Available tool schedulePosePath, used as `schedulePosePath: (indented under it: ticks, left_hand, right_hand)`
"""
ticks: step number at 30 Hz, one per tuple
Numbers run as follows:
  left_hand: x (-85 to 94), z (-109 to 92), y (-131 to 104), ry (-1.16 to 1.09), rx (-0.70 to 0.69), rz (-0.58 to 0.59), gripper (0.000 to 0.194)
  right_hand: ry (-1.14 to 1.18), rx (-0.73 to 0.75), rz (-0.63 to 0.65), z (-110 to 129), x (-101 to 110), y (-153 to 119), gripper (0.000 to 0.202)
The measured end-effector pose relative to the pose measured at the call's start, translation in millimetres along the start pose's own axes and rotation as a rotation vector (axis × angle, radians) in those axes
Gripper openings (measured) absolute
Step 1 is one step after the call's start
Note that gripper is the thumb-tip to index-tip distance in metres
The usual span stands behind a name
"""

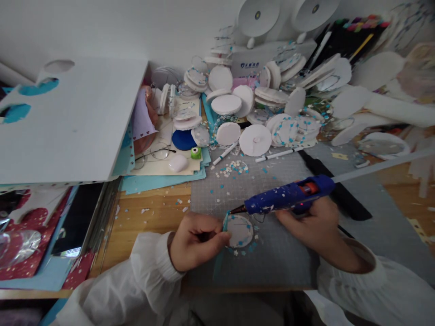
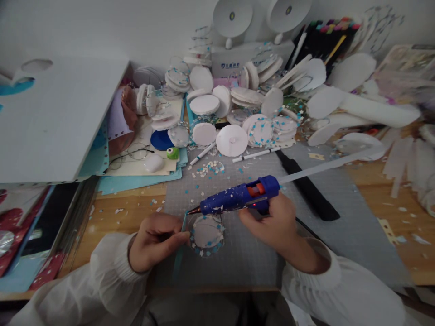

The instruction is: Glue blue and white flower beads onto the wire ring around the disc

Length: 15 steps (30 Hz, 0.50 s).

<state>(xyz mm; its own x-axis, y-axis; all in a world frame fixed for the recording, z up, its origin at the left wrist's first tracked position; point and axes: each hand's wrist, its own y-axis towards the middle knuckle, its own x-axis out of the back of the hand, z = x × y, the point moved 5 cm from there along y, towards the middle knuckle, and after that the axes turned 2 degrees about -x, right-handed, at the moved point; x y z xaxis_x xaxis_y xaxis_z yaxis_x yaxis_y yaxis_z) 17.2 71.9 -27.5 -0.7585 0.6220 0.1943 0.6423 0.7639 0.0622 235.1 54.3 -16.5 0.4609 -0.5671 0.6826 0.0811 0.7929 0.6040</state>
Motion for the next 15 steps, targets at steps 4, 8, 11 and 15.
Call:
schedulePosePath:
  ticks: [4, 8, 11, 15]
  left_hand:
    - [0.0, 1, 0, 0.018, 0.006, 0.007, 0.038]
    - [-0.1, 0, 0, 0.017, 0.005, 0.014, 0.039]
    - [0.0, 1, 0, -0.002, 0.014, 0.021, 0.039]
    - [0.5, 7, -1, -0.066, 0.076, 0.019, 0.042]
  right_hand:
    - [-0.039, 0.062, -0.003, -1, 0, -2, 0.016]
    - [-0.115, 0.094, 0.015, -2, 1, -4, 0.024]
    - [-0.119, -0.026, 0.049, -11, 2, -3, 0.027]
    - [-0.168, -0.15, -0.192, -35, 20, -2, 0.034]
